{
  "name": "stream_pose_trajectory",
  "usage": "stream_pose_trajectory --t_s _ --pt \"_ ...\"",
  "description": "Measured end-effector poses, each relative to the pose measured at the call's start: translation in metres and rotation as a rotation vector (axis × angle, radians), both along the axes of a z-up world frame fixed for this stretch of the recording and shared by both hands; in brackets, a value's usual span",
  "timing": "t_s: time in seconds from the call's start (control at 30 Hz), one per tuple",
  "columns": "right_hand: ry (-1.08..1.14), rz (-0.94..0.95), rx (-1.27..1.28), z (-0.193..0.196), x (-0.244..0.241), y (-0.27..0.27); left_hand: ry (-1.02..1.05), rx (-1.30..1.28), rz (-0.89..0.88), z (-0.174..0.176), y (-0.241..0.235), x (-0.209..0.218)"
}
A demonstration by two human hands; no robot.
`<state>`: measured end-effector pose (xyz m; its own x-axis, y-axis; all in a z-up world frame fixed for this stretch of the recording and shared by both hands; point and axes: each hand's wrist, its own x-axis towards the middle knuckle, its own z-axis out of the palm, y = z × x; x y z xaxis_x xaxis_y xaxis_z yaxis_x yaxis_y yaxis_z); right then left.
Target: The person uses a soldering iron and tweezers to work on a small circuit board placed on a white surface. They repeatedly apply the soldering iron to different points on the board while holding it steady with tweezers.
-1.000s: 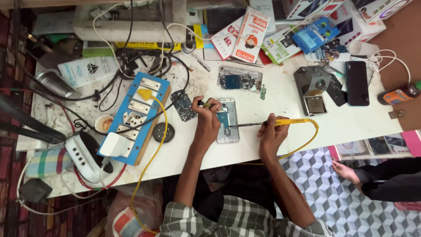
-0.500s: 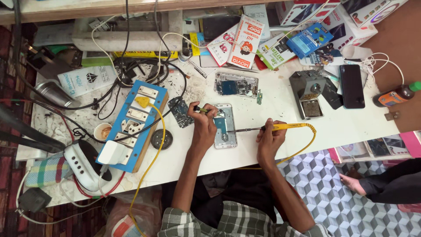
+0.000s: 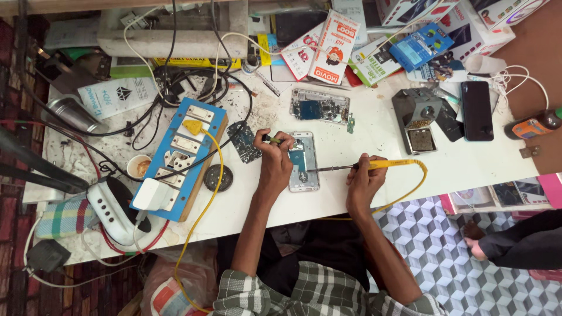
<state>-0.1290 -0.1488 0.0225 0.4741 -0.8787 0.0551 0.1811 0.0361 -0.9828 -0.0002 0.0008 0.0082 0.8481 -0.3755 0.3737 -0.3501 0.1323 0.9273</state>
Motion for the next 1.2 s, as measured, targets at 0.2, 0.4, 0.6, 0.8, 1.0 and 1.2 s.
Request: stream_pose_trajectory --t_s 0.2,0.4,0.6,0.8,1.0,1.2 --pt "0.015 0.009 0.006 -0.0017 -0.0014 -0.0003 0.002 -0.01 0.003 -0.0005 0.0004 -0.0011" --pt "-0.008 0.014 0.017 0.0013 0.0024 -0.0003 -0.027 0.012 0.019 0.0003 -0.0008 -0.0007" --pt "-0.005 0.021 -0.028 0.0037 0.0027 0.0019 -0.024 0.002 0.013 -0.0001 -0.0002 0.0008" --pt "0.049 0.023 -0.072 0.0069 -0.0013 0.0033 -0.042 0.022 0.011 0.0004 -0.0009 0.0001" --pt "0.037 0.011 -0.039 0.0042 -0.0034 0.0053 -0.023 0.046 0.013 -0.0025 0.0014 -0.0007" --pt "-0.007 0.02 -0.042 0.0057 -0.0033 0.0057 -0.104 0.07 0.05 0.0031 0.0009 -0.0008"
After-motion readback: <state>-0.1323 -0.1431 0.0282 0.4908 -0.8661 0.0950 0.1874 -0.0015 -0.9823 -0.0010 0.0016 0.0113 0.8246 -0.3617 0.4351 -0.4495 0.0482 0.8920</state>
